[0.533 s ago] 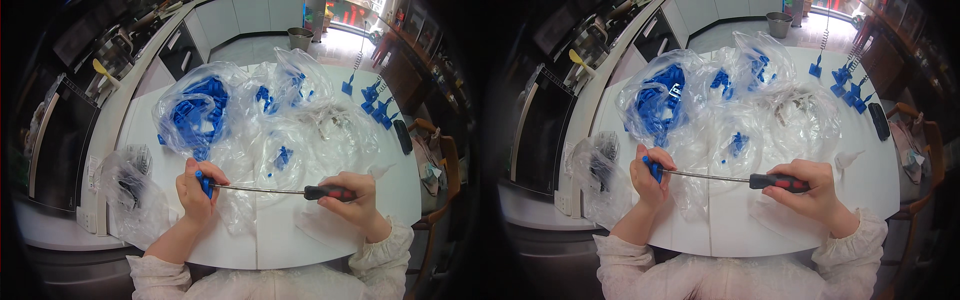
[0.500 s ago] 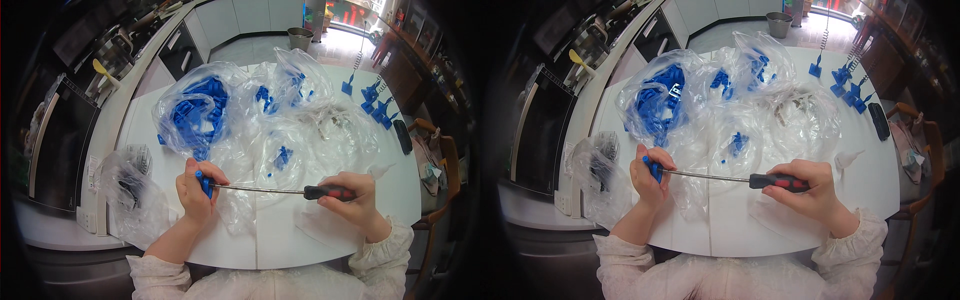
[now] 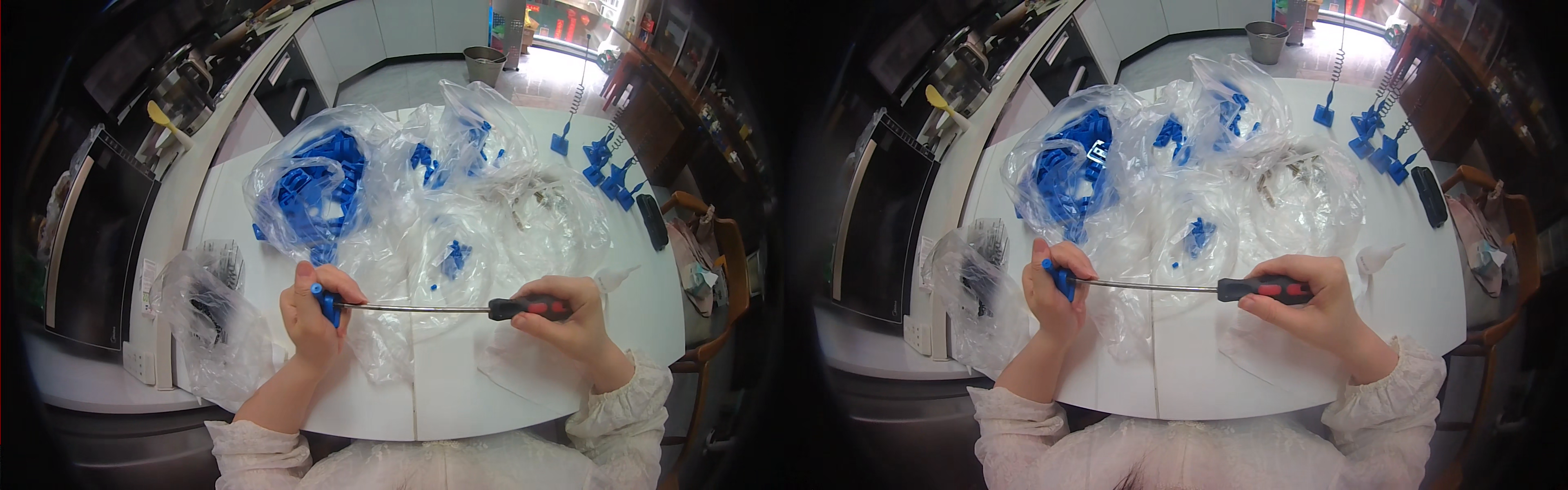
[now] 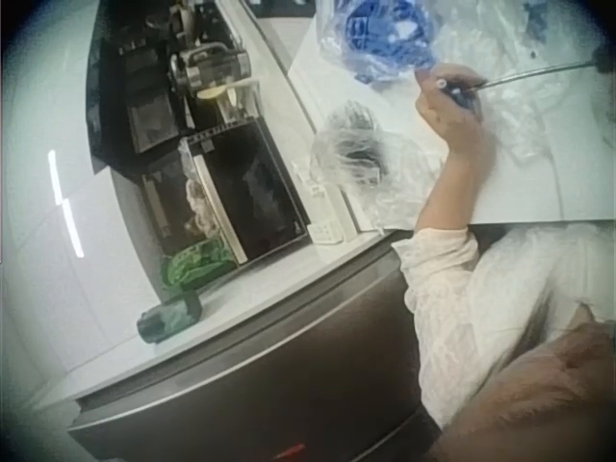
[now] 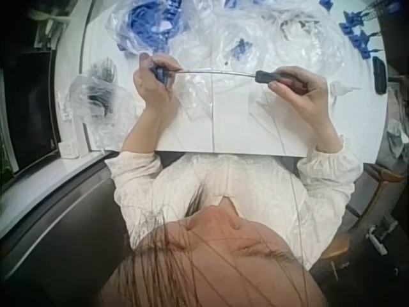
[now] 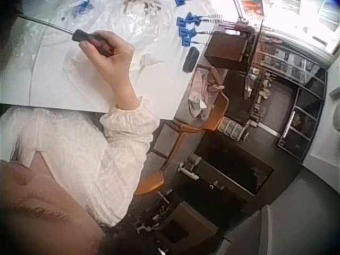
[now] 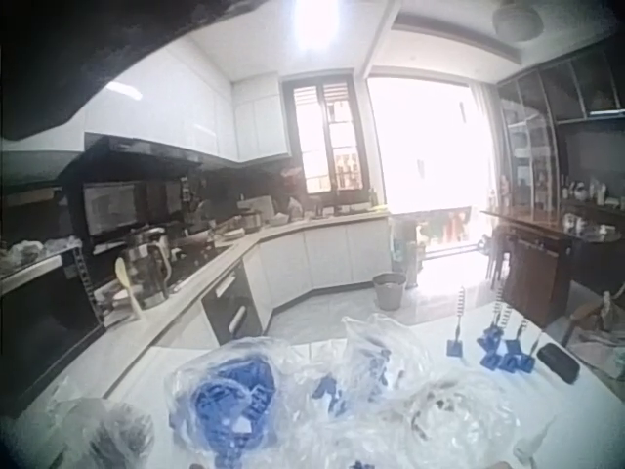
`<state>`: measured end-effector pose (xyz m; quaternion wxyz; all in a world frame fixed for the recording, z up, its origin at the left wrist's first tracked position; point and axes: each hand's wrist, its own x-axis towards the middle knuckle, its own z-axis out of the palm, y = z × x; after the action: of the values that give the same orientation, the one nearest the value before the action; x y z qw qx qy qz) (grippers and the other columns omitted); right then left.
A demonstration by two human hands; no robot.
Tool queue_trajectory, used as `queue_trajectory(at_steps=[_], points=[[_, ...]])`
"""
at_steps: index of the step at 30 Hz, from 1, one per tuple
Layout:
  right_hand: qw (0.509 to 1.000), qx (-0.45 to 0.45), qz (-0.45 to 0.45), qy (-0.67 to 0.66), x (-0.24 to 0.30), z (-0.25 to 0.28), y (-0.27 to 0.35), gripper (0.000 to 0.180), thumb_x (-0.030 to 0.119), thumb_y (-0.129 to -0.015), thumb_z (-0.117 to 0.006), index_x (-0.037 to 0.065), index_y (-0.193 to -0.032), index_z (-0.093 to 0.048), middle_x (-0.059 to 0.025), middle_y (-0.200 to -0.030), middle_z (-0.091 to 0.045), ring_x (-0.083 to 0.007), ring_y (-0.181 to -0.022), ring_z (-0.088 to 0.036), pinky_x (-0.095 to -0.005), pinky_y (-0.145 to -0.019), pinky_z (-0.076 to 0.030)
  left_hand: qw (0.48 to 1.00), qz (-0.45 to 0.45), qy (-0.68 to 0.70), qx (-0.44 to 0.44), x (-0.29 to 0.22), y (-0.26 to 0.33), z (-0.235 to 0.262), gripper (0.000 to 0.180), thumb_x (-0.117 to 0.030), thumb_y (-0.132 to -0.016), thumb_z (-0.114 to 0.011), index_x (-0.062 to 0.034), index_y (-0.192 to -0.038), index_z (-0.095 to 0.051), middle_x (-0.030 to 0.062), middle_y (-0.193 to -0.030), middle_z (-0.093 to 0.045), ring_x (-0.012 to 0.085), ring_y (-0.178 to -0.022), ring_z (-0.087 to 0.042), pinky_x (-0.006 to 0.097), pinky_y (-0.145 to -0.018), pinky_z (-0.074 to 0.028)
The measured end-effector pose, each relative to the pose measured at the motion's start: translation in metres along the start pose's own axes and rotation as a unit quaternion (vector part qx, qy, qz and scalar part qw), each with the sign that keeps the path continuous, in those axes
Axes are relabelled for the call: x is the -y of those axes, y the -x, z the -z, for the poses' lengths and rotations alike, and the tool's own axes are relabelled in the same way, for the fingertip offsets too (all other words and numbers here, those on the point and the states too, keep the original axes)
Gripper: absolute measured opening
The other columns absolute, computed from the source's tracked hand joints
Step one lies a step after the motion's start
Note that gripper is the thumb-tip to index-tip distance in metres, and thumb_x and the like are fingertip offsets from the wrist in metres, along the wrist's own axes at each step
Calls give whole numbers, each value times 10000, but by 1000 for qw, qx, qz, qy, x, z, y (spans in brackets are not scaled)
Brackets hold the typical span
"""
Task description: The person assembles small blue plastic components by gluing them together with adhesive from a bottle, then securing them with a screw using a screwdriver.
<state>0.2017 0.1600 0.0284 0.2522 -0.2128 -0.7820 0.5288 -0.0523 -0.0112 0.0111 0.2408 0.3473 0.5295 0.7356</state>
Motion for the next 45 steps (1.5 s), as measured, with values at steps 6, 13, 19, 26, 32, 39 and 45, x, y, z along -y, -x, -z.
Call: queue_trajectory(at_steps=[6, 13, 19, 26, 32, 39, 45], points=[[997, -20, 36, 59, 19, 0, -1, 246, 71, -716, -794, -9, -918, -679, -28, -708, -645, -39, -600, -548, -171, -534, -405, 995, 41, 50, -73, -4, -8, -3, 624, -388, -1023, -304, 26, -643, -574, 134, -682, -589, 86, -390, -383, 204, -343, -256], [925, -325, 194, 27, 26, 33, 7, 246, 88, -787, -739, 6, -1003, -655, -27, -806, -640, -40, -675, -566, -162, -583, -415, 993, 12, 108, -46, -8, -10, 2, 507, -451, -994, -320, 4, -1040, -539, 141, -986, -604, 92, -565, -485, 201, -487, -346], [832, -546, 97, 12, -6, 101, 82, 237, 214, -897, -661, 10, -1016, -630, -17, -804, -603, -41, -711, -536, -143, -620, -398, 990, 3, 116, 78, -5, 0, -3, 431, -98, -897, -559, -59, -1278, -363, 194, -1342, -415, 177, -966, -577, 246, -750, -465], [794, -564, -77, 215, -67, 102, 137, 302, 235, -880, -685, -24, -1027, -633, -25, -816, -609, -91, -729, -547, -215, -689, -428, 957, 111, 122, 237, -17, 26, -31, 499, 83, -868, -556, -57, -1299, -349, 177, -1419, -362, 238, -1143, -566, 320, -913, -496], [801, -503, -144, 293, -69, 94, 133, 299, 244, -857, -702, -2, -1016, -643, -45, -845, -595, -127, -776, -540, -263, -715, -430, 933, 180, 66, 305, -14, 34, -32, 526, 27, -811, -696, -70, -1253, -429, 153, -1379, -441, 193, -1093, -598, 290, -863, -531], [797, -427, -143, 403, -66, 91, 136, 302, 218, -824, -716, 11, -1035, -653, -90, -951, -606, -228, -899, -549, -330, -782, -437, 930, 174, 91, 309, -14, 36, -33, 509, 10, -796, -722, -55, -1245, -489, 139, -1341, -479, 182, -1124, -584, 297, -870, -535], [802, -444, -132, 377, -63, 86, 130, 279, 194, -822, -714, 12, -1026, -660, -79, -969, -618, -227, -947, -544, -351, -825, -424, 934, 164, 127, 291, -12, 40, -33, 486, 41, -874, -598, -41, -1329, -447, 123, -1368, -464, 224, -1197, -540, 313, -956, -487]])
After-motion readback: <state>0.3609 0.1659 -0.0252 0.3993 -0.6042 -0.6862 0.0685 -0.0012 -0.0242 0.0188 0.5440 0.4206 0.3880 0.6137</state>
